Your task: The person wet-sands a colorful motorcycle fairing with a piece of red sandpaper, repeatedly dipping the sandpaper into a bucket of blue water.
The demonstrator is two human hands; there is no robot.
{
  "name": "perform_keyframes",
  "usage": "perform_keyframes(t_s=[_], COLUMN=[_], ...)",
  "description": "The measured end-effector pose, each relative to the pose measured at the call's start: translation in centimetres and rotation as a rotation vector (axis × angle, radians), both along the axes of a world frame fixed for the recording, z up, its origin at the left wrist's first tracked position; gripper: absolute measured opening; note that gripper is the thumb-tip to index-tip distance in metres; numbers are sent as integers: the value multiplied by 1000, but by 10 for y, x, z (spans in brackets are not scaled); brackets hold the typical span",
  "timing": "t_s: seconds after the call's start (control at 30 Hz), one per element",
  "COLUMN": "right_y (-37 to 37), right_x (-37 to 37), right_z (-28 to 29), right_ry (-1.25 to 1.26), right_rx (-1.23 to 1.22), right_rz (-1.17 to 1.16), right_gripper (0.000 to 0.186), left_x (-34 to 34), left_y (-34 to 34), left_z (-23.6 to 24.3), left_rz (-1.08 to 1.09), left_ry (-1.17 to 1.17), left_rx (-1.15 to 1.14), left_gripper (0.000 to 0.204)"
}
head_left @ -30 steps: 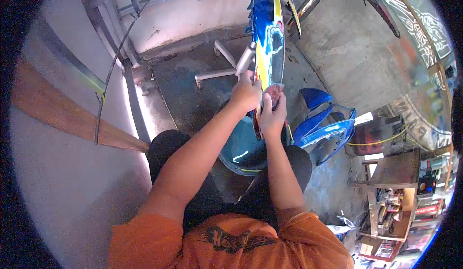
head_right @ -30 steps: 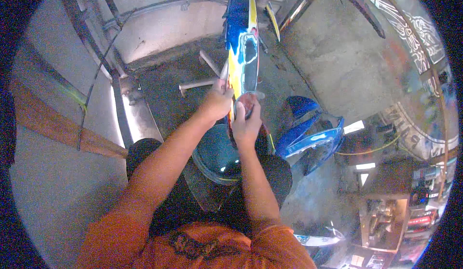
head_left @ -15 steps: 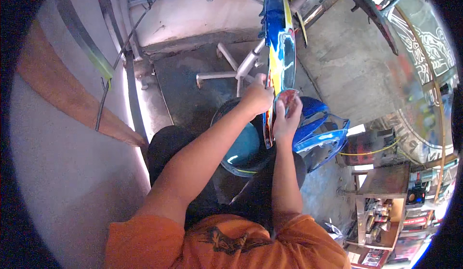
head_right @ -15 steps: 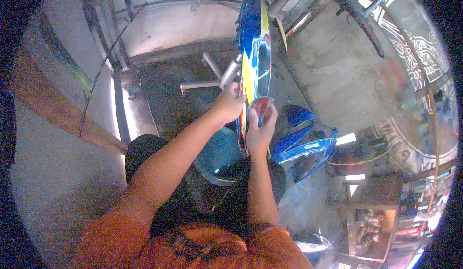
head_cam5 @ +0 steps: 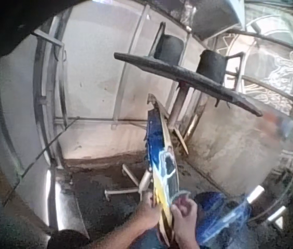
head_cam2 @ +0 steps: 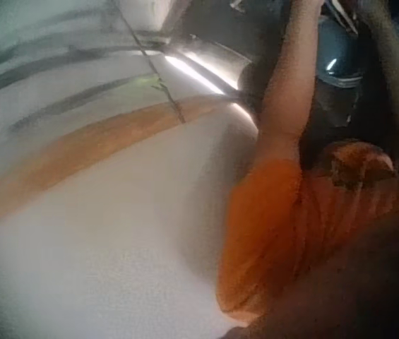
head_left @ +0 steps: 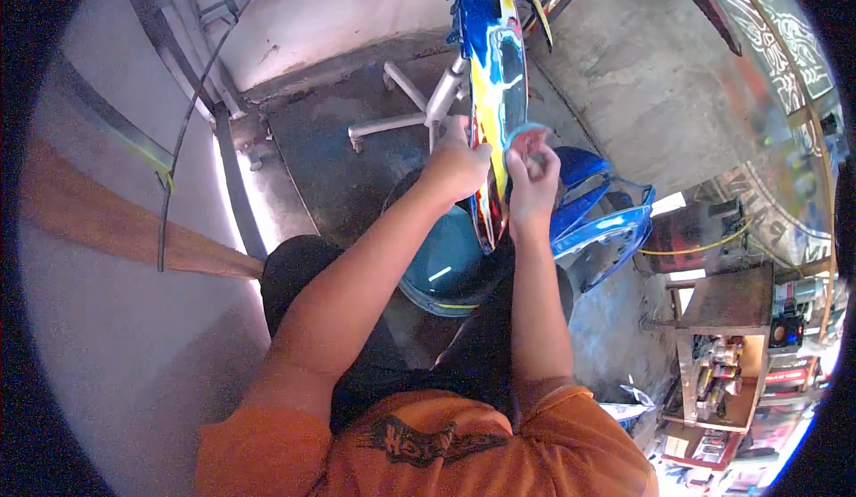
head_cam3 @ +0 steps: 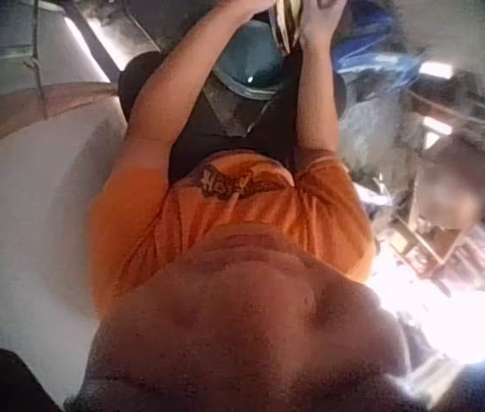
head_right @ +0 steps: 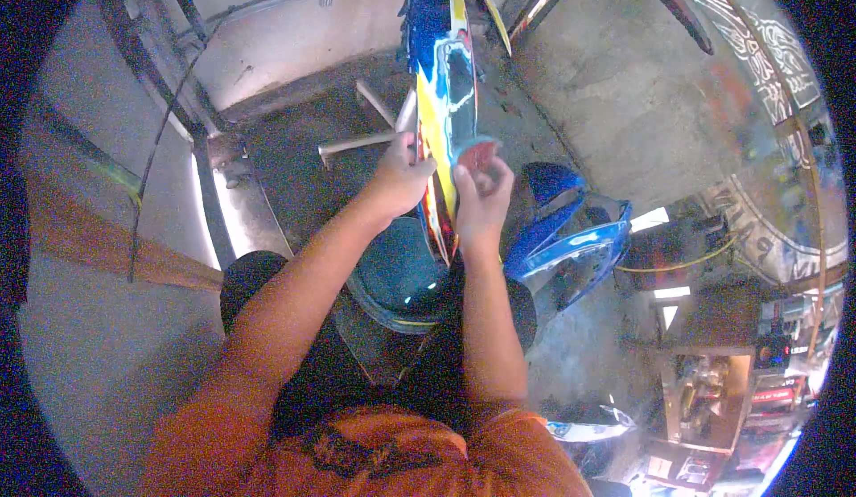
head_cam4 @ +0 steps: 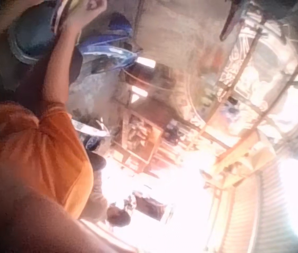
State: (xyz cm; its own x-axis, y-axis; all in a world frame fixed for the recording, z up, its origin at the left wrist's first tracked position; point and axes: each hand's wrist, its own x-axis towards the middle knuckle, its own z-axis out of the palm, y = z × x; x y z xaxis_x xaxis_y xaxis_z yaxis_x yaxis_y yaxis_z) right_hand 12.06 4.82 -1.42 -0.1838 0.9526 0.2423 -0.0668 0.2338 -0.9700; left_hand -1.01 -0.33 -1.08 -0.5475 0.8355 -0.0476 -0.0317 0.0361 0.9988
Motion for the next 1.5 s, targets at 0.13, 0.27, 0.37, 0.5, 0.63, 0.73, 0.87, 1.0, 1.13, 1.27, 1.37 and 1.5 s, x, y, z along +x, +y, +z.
perform_keyframes(t_s=[0.13,0.27,0.37,0.5,0.63,0.73,0.87,1.0,1.13,1.27,1.37,1.5], right_y=[41,94,85,65,5,-22,12,26,16,-2,-24,-24], right_x=[-30,-47,-58,-31,0,-3,-19,-38,-36,0,11,17], right_z=[30,31,45,28,-4,-1,-15,24,21,-14,-23,1], right_ry=[-145,-237,-63,-42,-145,-66,-228,-138,-113,-50,-94,-164], right_rx=[-85,79,-50,-83,-78,-90,111,144,124,34,-67,22], right_rz=[100,83,122,180,129,53,-39,55,45,-39,-36,-104], right_gripper=[40,45,45,48,42,41,36,32,31,24,20,17], left_x=[-2,-2,-4,3,2,10,6,5,3,6,5,4], left_y=[-2,9,5,-5,3,-16,8,0,-5,-9,-9,-21], left_z=[-4,-14,-14,13,-6,25,-13,7,14,20,21,38], left_rz=[81,47,11,-4,51,-92,103,-7,-26,-26,-31,-102], left_ry=[194,181,140,9,142,57,49,11,-160,-66,-69,-92], left_rx=[-37,-80,43,-12,42,-18,93,15,79,44,14,48], left_gripper=[57,59,55,48,54,61,62,56,53,55,57,59])
